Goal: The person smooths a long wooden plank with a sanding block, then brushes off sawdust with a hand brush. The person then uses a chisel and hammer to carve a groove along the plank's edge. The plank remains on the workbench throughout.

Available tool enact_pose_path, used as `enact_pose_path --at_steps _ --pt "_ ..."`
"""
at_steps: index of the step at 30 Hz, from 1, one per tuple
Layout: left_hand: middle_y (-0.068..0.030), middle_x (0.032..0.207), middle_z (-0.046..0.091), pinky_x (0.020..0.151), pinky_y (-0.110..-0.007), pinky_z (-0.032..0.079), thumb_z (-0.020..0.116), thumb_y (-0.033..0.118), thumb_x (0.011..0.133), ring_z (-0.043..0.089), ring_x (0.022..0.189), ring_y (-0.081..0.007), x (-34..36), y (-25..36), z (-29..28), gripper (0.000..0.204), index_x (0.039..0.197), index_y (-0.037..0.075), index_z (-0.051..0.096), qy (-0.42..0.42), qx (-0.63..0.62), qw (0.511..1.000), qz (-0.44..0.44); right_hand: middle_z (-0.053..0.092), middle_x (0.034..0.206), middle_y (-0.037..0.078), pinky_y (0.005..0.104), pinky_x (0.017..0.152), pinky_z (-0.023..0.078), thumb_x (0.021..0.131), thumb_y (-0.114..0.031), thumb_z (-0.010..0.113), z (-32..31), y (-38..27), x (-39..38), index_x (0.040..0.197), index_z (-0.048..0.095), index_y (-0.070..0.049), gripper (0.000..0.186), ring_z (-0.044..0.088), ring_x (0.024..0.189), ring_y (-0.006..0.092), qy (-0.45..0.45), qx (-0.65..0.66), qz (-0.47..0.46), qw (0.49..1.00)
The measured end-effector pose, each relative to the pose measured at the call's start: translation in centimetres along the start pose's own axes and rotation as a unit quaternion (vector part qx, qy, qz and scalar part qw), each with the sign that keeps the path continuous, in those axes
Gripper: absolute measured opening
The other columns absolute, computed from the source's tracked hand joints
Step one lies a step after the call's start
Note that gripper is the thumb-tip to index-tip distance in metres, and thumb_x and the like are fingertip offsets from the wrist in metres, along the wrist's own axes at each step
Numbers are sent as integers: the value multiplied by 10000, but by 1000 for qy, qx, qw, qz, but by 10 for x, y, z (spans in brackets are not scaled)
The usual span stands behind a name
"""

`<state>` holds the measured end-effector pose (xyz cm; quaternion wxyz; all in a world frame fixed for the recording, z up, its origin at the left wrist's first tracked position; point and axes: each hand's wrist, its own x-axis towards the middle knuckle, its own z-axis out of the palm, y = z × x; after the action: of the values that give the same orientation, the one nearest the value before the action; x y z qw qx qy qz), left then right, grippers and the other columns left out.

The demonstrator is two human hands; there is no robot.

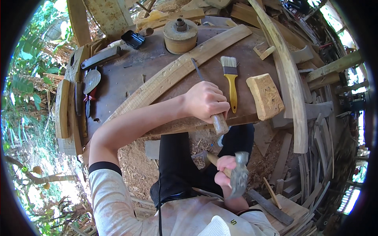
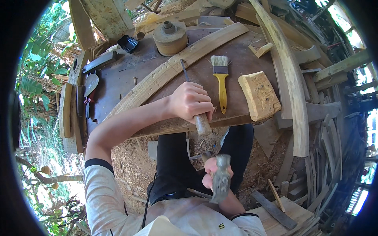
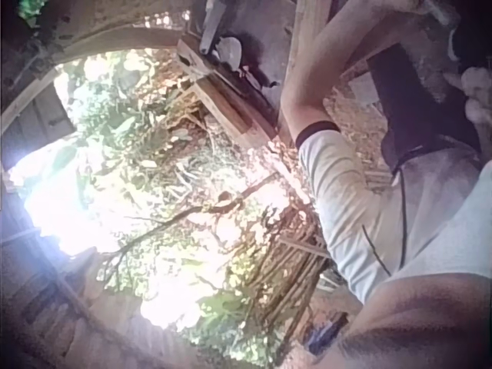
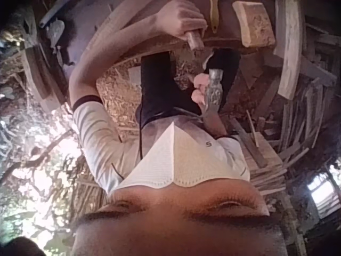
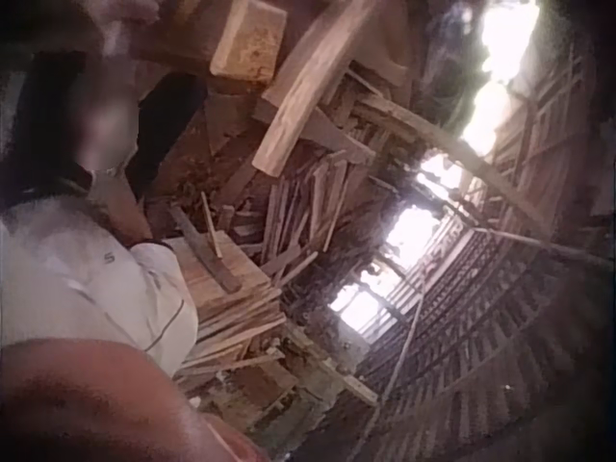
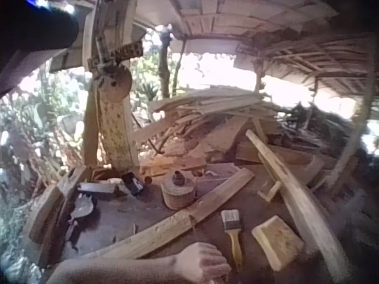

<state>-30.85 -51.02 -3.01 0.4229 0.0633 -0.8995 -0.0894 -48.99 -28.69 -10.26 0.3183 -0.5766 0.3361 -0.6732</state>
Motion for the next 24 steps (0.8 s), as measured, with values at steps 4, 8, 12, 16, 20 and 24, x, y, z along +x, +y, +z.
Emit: enact_pose_path --at_steps 4,8,12,16,20,24 --pt "3 689 622 574 -391 503 810 279 699 649 630 -238 -2 -1 -2 232 755 155 622 -17 3 1000 -7 552 603 43 310 470 401 1077 -340 548 -3 -23 7 735 566 -54 446 575 516 178 -63 -96 97 989" --pt "-9 667 597 562 -397 499 810 274 738 638 609 -245 -3 -1 0 271 728 134 578 -26 3 1000 1 541 600 23 308 467 386 1097 -428 493 4 -17 15 733 560 -61 521 559 504 164 -70 -109 43 991" --pt "-19 649 575 551 -405 496 810 266 775 631 591 -252 -1 -2 1 316 705 122 537 -37 7 999 10 548 626 28 327 476 374 1099 -549 481 -1 -20 -1 740 561 -63 609 559 520 182 -27 -37 111 993" --pt "-24 643 572 551 -412 500 806 257 793 633 590 -259 0 -1 2 320 700 120 532 -44 4 999 9 532 656 31 324 501 372 1071 -661 466 -4 -2 -10 794 552 -82 647 533 544 177 10 16 89 996" --pt "-23 653 571 555 -408 501 816 265 751 631 596 -260 -4 -5 0 308 711 123 545 -76 21 997 14 485 686 17 308 481 371 955 -868 392 0 -8 -13 936 542 -103 780 476 531 150 10 65 205 976" --pt "-8 672 555 557 -392 489 825 264 743 615 602 -241 -1 -6 3 311 726 126 548 -95 31 995 20 448 695 9 306 458 391 875 -980 337 -23 13 -36 1006 528 -118 893 452 512 139 -35 -10 105 994"
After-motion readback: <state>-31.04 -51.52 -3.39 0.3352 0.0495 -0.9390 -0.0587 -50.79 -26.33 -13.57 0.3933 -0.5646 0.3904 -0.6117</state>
